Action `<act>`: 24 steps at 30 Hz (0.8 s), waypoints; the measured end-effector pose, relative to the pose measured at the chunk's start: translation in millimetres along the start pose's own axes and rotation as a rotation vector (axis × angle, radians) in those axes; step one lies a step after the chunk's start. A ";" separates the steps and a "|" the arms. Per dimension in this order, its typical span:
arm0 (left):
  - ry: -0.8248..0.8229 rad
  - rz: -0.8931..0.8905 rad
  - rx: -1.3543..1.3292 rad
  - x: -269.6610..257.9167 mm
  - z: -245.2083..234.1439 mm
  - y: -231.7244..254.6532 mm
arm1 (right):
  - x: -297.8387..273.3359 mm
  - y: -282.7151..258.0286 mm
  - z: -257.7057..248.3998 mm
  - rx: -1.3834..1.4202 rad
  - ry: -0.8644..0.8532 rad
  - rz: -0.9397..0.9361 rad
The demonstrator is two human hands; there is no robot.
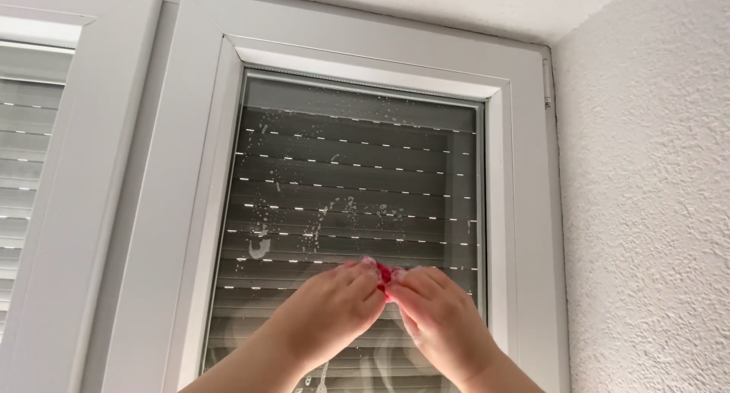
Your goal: The person wipes a window pane and the windowsill using a red cloth. They dip the cloth into a blue bucket of soapy water, wring it out, and wipe the glass and sill repeatedly. The person repeats this process multiple times throughout the clip.
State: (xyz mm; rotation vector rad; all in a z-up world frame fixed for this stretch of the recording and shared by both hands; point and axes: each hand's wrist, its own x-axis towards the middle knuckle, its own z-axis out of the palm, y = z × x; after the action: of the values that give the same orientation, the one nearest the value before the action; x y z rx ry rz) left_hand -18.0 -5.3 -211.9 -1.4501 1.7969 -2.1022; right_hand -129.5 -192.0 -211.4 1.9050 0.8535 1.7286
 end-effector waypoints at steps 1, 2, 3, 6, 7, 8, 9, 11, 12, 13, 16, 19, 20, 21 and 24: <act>0.000 -0.002 0.001 7.0 -1.0 -2.2 | 2.3 7.4 0.0 0.001 0.000 -0.001; -0.102 -0.075 -0.058 14.8 -1.9 -5.4 | 5.3 15.5 0.0 0.017 -0.009 0.030; -0.203 -0.147 -0.117 22.6 -2.8 -8.7 | 8.3 23.6 -0.1 0.033 -0.017 0.061; -0.131 -0.283 -0.112 60.7 12.9 -30.8 | 43.4 48.5 -10.7 0.047 0.024 0.107; -0.127 -0.283 -0.107 74.1 12.9 -38.1 | 49.6 61.8 -8.8 0.045 0.027 0.103; -0.108 -0.341 -0.117 87.1 12.9 -45.7 | 55.9 75.0 -6.4 -0.010 0.035 0.127; -0.089 -0.400 -0.127 100.0 12.6 -53.3 | 62.6 88.1 -4.2 -0.066 0.045 0.152; -0.087 -0.429 -0.115 108.9 19.6 -66.7 | 69.0 100.8 5.5 -0.092 0.077 0.161; -0.090 -0.459 -0.106 113.1 22.9 -73.3 | 72.2 106.7 10.5 -0.116 0.108 0.175; -0.086 -0.457 -0.102 109.6 22.9 -73.5 | 72.2 99.3 8.7 -0.118 0.112 0.172; -0.025 -0.384 -0.097 86.9 16.6 -71.3 | 68.8 73.1 13.0 -0.073 0.079 0.262; -0.045 -0.291 -0.106 42.3 -1.0 -63.8 | 64.7 40.4 27.4 -0.074 0.050 0.201; 0.024 -0.205 -0.080 24.9 -8.9 -63.1 | 68.5 26.8 30.6 -0.035 0.067 0.116; 0.091 -0.118 -0.055 7.6 -16.9 -62.3 | 72.4 13.1 33.7 0.004 0.084 0.031; 0.081 -0.077 0.009 -33.4 -37.9 -73.2 | 87.2 -14.2 52.3 0.033 0.097 -0.046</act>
State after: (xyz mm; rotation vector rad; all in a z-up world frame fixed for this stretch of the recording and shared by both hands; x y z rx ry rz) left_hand 15.1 66.7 -171.5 -1.4758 1.7839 -2.2334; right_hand -77.1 -117.0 -164.7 1.8198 0.9593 1.8020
